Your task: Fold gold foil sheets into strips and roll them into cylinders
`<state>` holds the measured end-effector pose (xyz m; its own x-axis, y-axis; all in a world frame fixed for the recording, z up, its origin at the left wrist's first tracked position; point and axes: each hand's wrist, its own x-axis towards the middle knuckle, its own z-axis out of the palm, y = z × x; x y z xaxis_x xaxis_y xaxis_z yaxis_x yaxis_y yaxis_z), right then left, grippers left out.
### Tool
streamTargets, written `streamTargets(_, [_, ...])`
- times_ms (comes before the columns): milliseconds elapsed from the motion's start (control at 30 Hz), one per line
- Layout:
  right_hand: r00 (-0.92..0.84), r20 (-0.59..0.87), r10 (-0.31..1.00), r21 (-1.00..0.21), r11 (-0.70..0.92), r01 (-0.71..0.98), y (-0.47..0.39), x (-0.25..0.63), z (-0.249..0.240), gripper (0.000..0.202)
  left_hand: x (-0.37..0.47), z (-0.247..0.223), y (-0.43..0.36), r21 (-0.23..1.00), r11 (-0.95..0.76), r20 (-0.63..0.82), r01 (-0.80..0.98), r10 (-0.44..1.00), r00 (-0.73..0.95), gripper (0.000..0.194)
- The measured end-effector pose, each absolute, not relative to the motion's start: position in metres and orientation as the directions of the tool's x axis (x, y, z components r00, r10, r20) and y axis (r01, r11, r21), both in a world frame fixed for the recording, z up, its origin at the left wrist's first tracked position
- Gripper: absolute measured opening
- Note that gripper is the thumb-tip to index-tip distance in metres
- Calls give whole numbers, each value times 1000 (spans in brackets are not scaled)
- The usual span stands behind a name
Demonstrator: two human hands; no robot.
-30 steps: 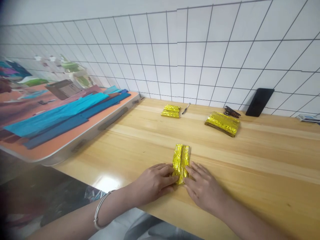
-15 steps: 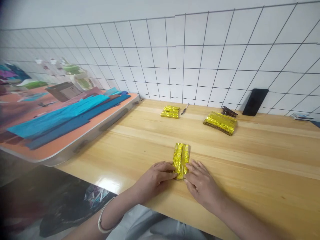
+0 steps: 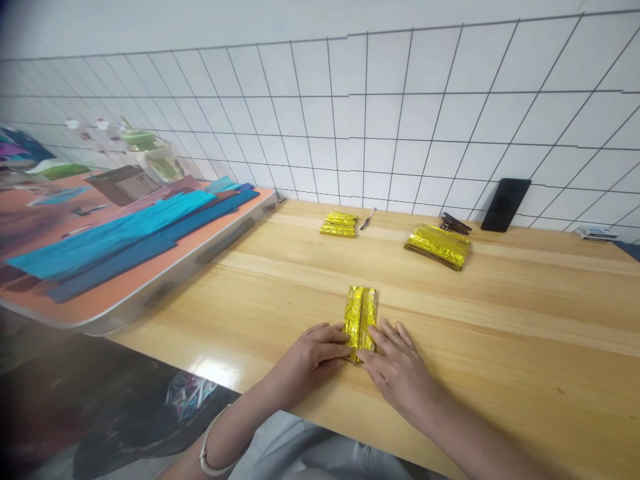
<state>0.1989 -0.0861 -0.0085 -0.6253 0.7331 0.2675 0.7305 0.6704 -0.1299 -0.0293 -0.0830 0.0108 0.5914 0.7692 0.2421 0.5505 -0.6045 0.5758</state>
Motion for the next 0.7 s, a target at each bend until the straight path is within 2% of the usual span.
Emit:
streamTargets(467, [-489, 165, 857, -370, 513, 774, -84, 194, -10, 26, -25, 6, -83, 683, -507, 249, 525, 838, 486, 8])
streamTargets(700, [-461, 184, 868, -411, 494, 766, -82, 195, -18, 25, -19, 4, -80, 670, -477, 252, 569, 867, 430, 10])
